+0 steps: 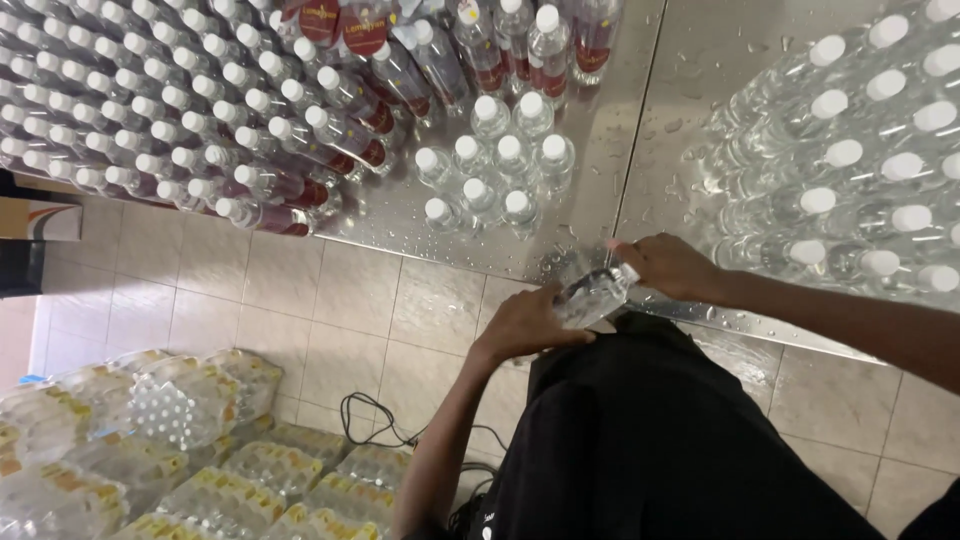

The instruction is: Manually placing and screwing caps onto plastic water bottles on a production table.

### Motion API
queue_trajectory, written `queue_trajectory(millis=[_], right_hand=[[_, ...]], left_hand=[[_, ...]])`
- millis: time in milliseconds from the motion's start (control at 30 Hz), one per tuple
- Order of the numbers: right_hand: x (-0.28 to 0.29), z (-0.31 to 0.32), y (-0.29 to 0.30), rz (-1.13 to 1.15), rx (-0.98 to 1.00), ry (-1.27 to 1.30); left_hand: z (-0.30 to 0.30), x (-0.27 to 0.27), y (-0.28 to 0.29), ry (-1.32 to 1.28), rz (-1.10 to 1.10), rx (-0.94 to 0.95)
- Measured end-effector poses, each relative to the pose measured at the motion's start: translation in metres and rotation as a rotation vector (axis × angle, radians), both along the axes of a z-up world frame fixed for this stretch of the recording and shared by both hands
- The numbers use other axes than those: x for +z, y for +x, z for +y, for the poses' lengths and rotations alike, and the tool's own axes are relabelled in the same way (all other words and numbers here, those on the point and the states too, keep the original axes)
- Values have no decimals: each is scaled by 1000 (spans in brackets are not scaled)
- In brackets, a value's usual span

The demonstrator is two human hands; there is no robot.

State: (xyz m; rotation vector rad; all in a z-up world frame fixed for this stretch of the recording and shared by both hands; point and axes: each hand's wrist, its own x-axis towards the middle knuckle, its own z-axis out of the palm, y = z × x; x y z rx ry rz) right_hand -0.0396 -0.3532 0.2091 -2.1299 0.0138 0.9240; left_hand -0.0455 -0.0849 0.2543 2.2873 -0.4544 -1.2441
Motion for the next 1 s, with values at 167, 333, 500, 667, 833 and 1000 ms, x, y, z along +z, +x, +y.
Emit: queue_trajectory(millis=[167, 333, 500, 667, 833, 1000], right_hand=[[-12, -4, -13, -929, 521, -98], [-17, 5, -9, -1569, 582, 138], [-55, 1, -11, -831, 238, 12], [-22, 20, -8, 162, -35, -2], [25, 42, 1, -208, -59, -2], [5, 125, 13, -469, 105, 32]], left_hand=[[40, -69, -5, -705, 566, 174], [28, -128, -7, -1054, 975, 31], [16, -12, 22, -459, 550, 64], [7, -123, -27, 82, -515, -124], [18, -127, -34, -197, -511, 392], [32, -186, -28, -399, -783, 741]])
